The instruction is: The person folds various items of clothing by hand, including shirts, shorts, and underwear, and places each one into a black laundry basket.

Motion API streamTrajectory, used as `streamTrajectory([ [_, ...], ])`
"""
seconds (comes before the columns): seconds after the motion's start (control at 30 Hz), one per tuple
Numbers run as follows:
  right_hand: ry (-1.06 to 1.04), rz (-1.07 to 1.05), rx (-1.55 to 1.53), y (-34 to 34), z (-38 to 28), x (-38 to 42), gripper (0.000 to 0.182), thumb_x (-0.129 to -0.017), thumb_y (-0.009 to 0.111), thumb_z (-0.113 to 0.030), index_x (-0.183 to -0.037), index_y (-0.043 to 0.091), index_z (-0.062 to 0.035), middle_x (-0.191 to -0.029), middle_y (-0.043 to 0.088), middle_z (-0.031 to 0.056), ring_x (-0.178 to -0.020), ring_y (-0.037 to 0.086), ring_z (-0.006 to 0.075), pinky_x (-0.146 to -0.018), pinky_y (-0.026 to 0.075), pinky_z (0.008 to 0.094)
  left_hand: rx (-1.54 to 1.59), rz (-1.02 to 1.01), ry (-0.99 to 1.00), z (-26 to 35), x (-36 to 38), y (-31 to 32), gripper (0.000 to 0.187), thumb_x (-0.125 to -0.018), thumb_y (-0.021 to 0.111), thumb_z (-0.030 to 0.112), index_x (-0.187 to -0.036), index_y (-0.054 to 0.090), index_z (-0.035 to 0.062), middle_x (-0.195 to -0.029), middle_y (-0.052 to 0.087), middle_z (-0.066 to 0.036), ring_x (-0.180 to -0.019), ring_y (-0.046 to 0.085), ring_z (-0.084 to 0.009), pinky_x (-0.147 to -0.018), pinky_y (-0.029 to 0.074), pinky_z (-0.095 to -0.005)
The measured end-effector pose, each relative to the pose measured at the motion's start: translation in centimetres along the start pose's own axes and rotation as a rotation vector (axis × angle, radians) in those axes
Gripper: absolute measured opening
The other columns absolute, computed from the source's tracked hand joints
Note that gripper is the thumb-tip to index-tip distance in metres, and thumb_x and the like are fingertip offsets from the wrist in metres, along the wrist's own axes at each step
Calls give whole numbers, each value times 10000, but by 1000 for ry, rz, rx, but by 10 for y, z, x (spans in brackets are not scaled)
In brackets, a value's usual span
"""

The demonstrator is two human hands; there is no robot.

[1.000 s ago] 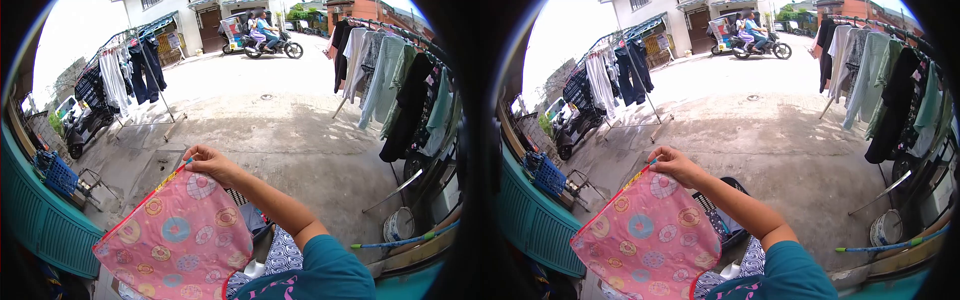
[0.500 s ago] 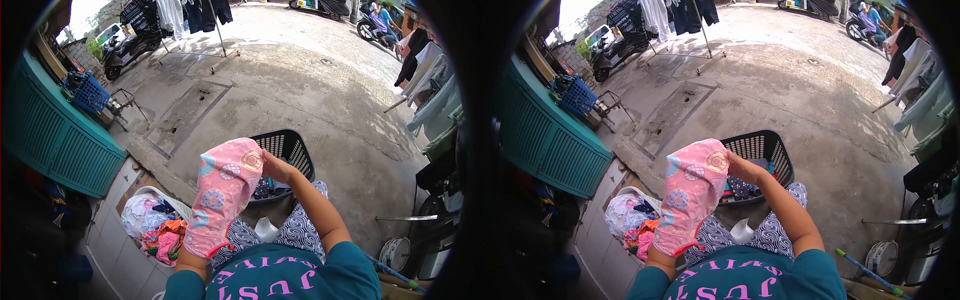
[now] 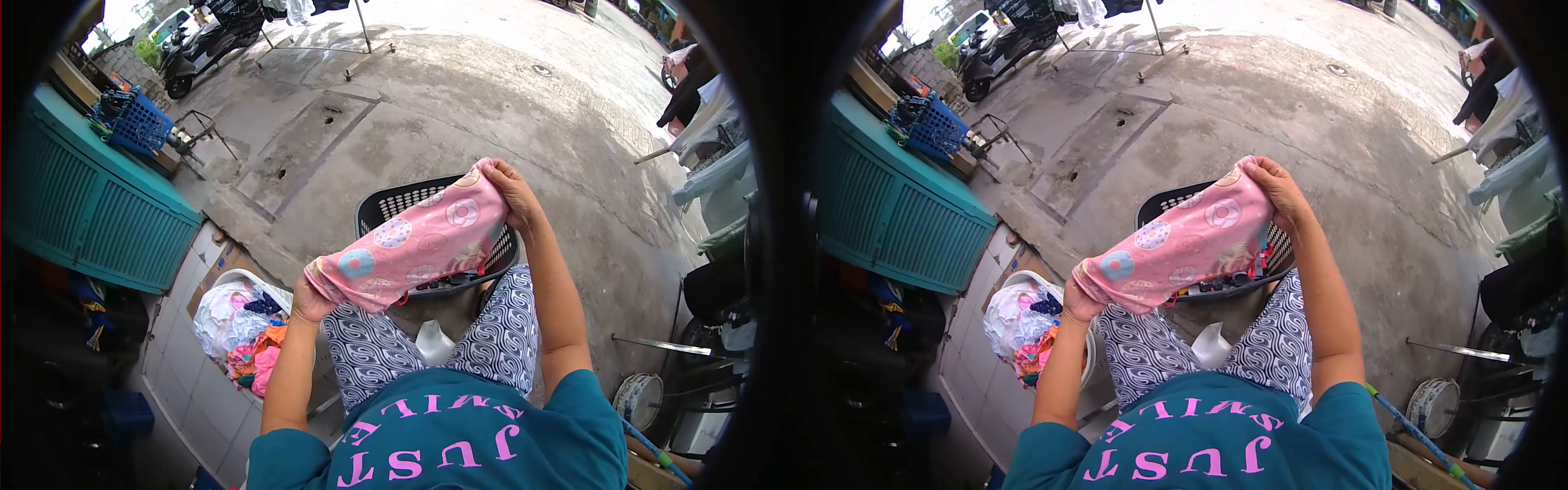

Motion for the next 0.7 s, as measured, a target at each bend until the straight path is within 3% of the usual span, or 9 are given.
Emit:
streamTrajectory([
  [0.1,-72,29,-35,2,-11,6,162,-852,582,-174,-964,579,-57,-880,614,17,-779,576,89,-678,479,227,21,-21,157,26,1,12,477,-885,411,304,-1226,422,-31,-1259,462,-179,-1166,449,-306,-1013,324,-460],
  [0.17,-108,67,-42,8,-15,11,187,-845,577,-127,-1014,554,-49,-899,616,29,-797,575,93,-679,471,217,-279,151,256,40,-9,16,418,-877,490,223,-1217,430,-14,-1178,521,-144,-1067,522,-258,-903,434,-397],
  [0.2,-113,74,-42,3,-14,11,187,-845,577,-127,-1014,554,-49,-899,616,29,-797,575,93,-679,471,217,-279,147,249,42,-16,15,418,-877,490,223,-1217,430,-14,-1178,521,-144,-1067,522,-258,-903,434,-397],
  [0.27,-173,83,146,-5,-12,7,255,-835,575,-98,-1079,520,-48,-923,612,40,-796,571,96,-697,455,210,-815,582,449,54,-22,12,435,-851,555,144,-1242,405,22,-1015,570,-75,-929,556,-166,-786,462,-308],
  [0.3,-173,117,188,-11,-11,7,310,-830,566,-76,-1129,491,-49,-925,606,47,-805,559,96,-719,434,203,-816,660,534,57,-22,14,462,-848,539,82,-1277,369,53,-895,554,-33,-848,539,-121,-738,443,-269],
  [0.43,-220,75,295,-19,-11,18,337,-828,554,-56,-1159,493,-59,-925,602,67,-809,547,102,-732,429,217,-1056,541,584,74,-22,18,407,-834,516,34,-1235,452,49,-948,557,-15,-846,525,-82,-729,417,-217],
  [0.57,-262,3,698,-23,-9,29,223,-773,540,9,-980,624,0,-917,612,48,-916,566,141,-823,434,256,-1335,541,482,79,-27,2,335,-827,527,33,-1162,534,40,-953,559,8,-813,528,-72,-698,417,-210],
  [0.67,-181,-21,898,-36,-6,34,251,-749,542,21,-983,626,-7,-907,614,71,-899,574,152,-800,451,265,-1398,517,494,76,-32,-1,271,-810,544,37,-1078,584,39,-917,571,-1,-759,533,-75,-673,421,-217],
  [0.7,-217,-6,928,-42,-1,32,225,-712,549,13,-919,635,-12,-863,606,95,-846,587,192,-757,466,282,-1633,569,447,74,-35,0,244,-794,561,44,-1036,591,46,-878,570,-20,-732,541,-98,-664,430,-235],
])
Point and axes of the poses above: each hand's wrist, its own x-axis away from the middle knuckle, its own y-axis out of the palm, z = x × y, the point moved 3 cm from there along -x, towards the middle knuckle
